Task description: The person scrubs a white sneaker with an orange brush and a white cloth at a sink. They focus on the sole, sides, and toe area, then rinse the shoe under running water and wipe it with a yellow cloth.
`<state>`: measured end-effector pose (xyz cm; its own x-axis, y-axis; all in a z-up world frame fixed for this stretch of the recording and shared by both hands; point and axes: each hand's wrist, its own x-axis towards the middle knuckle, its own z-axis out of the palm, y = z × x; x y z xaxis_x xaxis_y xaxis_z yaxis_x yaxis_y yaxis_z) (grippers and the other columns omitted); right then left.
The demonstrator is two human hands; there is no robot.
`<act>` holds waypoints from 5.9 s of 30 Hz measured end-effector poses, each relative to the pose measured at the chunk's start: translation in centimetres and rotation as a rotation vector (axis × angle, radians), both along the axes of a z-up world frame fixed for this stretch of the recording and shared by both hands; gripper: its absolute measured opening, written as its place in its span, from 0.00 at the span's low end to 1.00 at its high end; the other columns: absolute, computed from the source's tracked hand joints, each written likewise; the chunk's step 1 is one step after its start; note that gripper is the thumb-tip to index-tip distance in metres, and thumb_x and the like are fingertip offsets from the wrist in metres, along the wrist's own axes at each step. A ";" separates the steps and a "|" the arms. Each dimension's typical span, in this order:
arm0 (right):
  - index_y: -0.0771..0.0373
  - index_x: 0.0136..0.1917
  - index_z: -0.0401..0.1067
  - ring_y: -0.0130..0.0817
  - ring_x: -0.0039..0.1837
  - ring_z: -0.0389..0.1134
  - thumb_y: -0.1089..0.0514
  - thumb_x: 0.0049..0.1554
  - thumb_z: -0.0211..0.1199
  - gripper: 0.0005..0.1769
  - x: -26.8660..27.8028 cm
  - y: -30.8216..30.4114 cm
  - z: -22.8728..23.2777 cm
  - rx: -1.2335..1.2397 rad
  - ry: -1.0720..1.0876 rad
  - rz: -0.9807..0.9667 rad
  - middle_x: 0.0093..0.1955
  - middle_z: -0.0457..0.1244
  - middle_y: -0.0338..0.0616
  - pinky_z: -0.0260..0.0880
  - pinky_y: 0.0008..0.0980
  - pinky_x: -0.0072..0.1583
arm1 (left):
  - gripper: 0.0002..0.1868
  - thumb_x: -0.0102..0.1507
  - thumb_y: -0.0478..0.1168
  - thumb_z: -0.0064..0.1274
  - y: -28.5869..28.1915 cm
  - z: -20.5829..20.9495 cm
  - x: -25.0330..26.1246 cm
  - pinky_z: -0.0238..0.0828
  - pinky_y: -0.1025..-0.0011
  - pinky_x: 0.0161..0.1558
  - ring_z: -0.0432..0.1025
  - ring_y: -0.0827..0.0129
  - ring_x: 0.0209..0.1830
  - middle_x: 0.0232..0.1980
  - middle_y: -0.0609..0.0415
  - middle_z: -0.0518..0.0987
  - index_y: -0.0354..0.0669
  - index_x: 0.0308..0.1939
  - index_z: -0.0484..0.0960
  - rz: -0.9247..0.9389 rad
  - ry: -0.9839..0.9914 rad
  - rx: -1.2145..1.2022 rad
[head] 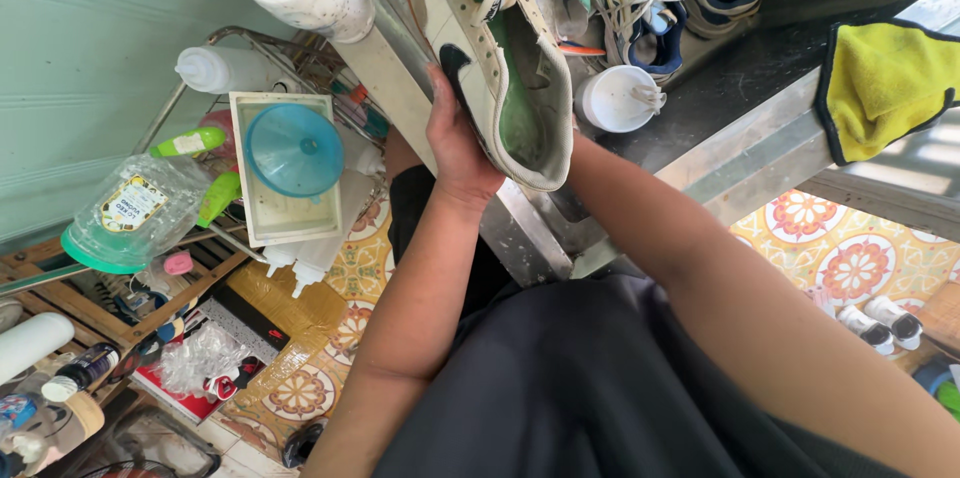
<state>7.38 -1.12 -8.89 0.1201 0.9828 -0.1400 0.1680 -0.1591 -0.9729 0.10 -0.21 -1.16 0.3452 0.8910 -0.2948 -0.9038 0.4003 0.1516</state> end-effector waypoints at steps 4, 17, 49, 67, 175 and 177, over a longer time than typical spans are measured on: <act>0.64 0.80 0.47 0.49 0.81 0.42 0.35 0.65 0.49 0.42 -1.9 0.2 1.7 -0.074 -0.539 -0.142 0.81 0.45 0.53 0.41 0.46 0.79 | 0.37 0.73 0.63 0.40 0.1 0.3 0.1 0.65 0.56 0.73 0.68 0.56 0.70 0.71 0.49 0.72 0.42 0.76 0.63 -0.023 0.015 0.010; 0.51 0.77 0.64 0.36 0.41 0.66 0.58 0.63 0.55 0.29 22.1 -7.7 16.8 -0.566 -0.463 0.226 0.45 0.68 0.42 0.68 0.35 0.47 | 0.35 0.73 0.60 0.41 0.3 1.0 3.1 0.70 0.62 0.66 0.72 0.59 0.64 0.67 0.44 0.75 0.36 0.73 0.65 -0.290 0.248 0.095; 0.42 0.66 0.76 0.48 0.33 0.69 0.42 0.63 0.58 0.20 21.3 -13.1 20.0 0.019 -1.315 0.494 0.36 0.67 0.45 0.68 0.46 0.34 | 0.30 0.67 0.57 0.53 -2.7 -2.0 11.3 0.75 0.75 0.51 0.78 0.74 0.48 0.52 0.53 0.84 0.35 0.60 0.79 -0.650 0.734 0.367; 0.46 0.57 0.76 0.50 0.33 0.70 0.40 0.64 0.52 0.17 20.5 -11.4 18.7 -0.212 -1.350 0.691 0.29 0.66 0.49 0.70 0.49 0.35 | 0.30 0.67 0.58 0.53 -2.8 -1.8 10.3 0.75 0.73 0.46 0.79 0.72 0.42 0.46 0.51 0.86 0.30 0.52 0.84 -0.733 0.675 0.297; 0.38 0.69 0.77 0.45 0.28 0.66 0.40 0.66 0.56 0.21 23.2 -14.1 18.1 0.128 -1.326 0.518 0.27 0.64 0.45 0.62 0.42 0.30 | 0.21 0.73 0.50 0.49 -4.6 0.4 9.8 0.57 0.72 0.37 0.60 0.76 0.34 0.31 0.62 0.69 0.35 0.37 0.77 -0.127 1.024 0.788; 0.37 0.68 0.76 0.46 0.28 0.66 0.37 0.64 0.56 0.22 21.5 -15.9 17.9 0.177 -1.209 0.516 0.25 0.63 0.45 0.64 0.43 0.33 | 0.21 0.73 0.51 0.48 -4.6 0.5 9.9 0.58 0.73 0.37 0.61 0.77 0.34 0.32 0.62 0.71 0.34 0.39 0.77 -0.140 0.950 0.758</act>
<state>28.83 -17.03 9.02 -0.3128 0.9467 -0.0761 0.9398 0.2969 -0.1693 9.98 -4.79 -0.63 0.3819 0.9192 0.0960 -0.2626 0.0084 0.9649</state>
